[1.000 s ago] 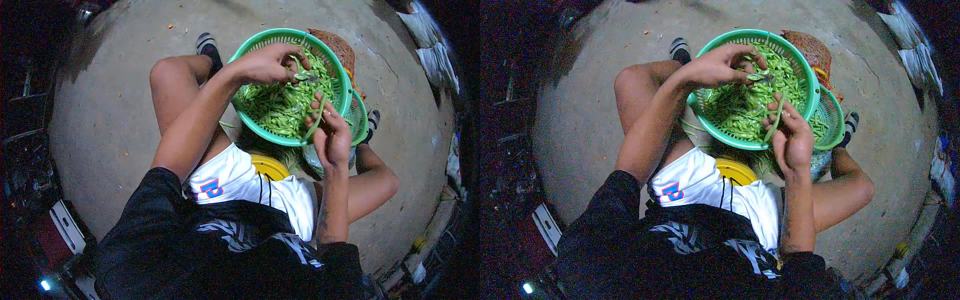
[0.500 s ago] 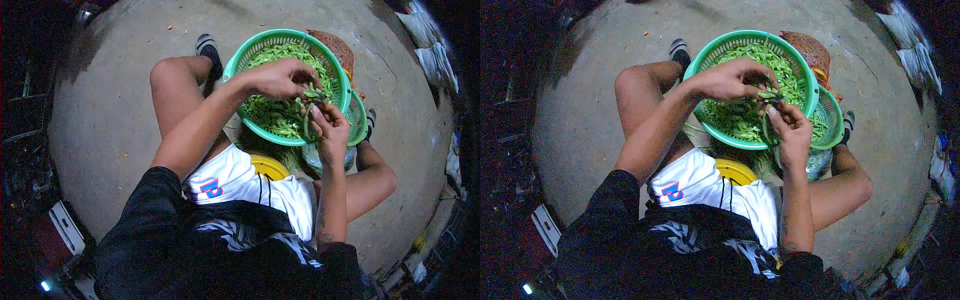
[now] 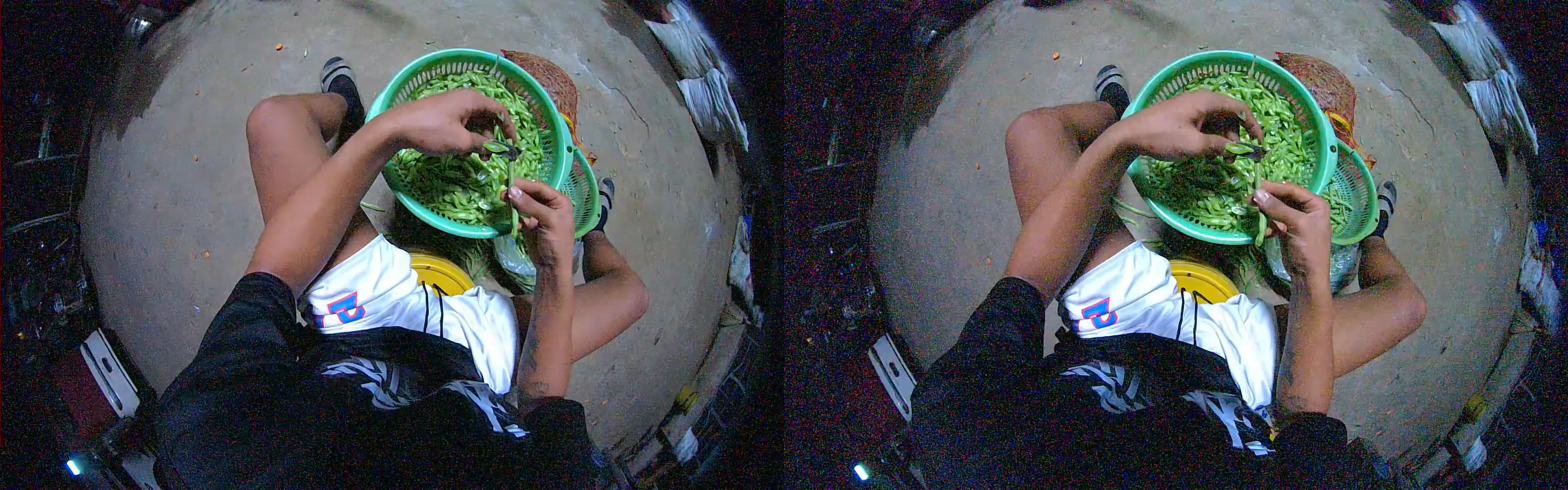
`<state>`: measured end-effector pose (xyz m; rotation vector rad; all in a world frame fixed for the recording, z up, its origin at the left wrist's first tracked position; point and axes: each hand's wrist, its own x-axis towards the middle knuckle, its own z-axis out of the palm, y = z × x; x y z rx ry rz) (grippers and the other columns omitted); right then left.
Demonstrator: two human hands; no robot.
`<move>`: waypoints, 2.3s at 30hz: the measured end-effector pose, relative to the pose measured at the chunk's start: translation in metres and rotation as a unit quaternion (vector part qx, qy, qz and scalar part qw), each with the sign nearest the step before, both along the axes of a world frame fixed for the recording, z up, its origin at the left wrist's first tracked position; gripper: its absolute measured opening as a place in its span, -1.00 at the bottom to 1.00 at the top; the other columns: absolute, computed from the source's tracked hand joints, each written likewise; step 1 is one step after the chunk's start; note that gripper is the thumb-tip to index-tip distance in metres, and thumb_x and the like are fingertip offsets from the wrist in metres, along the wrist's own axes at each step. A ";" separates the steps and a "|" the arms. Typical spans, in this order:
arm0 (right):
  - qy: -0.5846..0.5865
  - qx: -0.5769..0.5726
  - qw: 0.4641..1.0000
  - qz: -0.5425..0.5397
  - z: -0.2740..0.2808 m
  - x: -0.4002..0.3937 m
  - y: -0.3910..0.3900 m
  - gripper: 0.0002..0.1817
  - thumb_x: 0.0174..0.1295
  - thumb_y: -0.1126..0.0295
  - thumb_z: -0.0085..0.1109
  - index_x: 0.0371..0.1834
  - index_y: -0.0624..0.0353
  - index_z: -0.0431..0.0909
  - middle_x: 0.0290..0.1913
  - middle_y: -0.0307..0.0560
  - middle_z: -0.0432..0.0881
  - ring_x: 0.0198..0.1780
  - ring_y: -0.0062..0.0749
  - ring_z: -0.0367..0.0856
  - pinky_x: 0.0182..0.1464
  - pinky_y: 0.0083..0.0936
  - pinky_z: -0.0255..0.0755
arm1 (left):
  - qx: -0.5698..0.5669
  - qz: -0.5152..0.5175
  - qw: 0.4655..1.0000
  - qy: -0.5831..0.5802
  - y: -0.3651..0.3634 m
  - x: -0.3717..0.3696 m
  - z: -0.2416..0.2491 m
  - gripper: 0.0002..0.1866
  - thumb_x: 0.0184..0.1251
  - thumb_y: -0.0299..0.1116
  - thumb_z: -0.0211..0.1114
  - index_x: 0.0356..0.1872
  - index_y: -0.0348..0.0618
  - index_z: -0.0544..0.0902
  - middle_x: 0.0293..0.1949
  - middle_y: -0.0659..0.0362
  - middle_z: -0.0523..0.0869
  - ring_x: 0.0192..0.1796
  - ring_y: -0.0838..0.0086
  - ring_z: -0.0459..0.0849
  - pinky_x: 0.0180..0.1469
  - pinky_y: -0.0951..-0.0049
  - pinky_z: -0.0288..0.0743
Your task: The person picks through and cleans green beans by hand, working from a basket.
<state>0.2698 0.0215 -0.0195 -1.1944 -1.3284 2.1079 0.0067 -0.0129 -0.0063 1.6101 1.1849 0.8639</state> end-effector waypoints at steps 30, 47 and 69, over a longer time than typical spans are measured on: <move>0.058 0.025 0.996 -0.068 0.000 0.003 -0.001 -0.78 0.18 0.49 0.44 -0.16 0.42 0.75 -0.32 -0.04 0.78 -0.35 -0.53 0.68 -0.26 -0.67 0.45 | -0.080 -0.018 0.991 -0.109 0.010 -0.006 -0.005 -0.64 0.34 -0.46 0.37 0.15 -0.24 0.62 -0.24 0.20 0.76 -0.17 0.57 0.68 -0.11 0.51 0.54; 0.021 0.024 0.998 -0.052 -0.014 0.007 0.004 -0.77 0.18 0.55 0.42 -0.14 0.48 0.73 -0.24 0.04 0.78 -0.22 -0.39 0.75 -0.03 -0.53 0.57 | -0.144 -0.054 0.976 -0.157 0.002 0.016 -0.012 -0.55 0.27 -0.43 0.47 0.18 -0.22 0.61 -0.06 0.15 0.73 -0.06 0.51 0.68 0.15 0.46 0.52; 0.095 -0.127 0.982 -0.101 -0.004 0.003 -0.005 -0.76 0.38 0.39 0.28 -0.02 0.35 0.68 -0.24 -0.05 0.79 -0.41 -0.67 0.60 -0.37 -0.71 0.49 | -0.046 0.031 0.998 -0.043 0.002 0.017 -0.009 -0.55 0.29 -0.35 0.48 0.17 -0.28 0.61 -0.04 0.13 0.71 0.14 0.42 0.61 0.16 0.35 0.52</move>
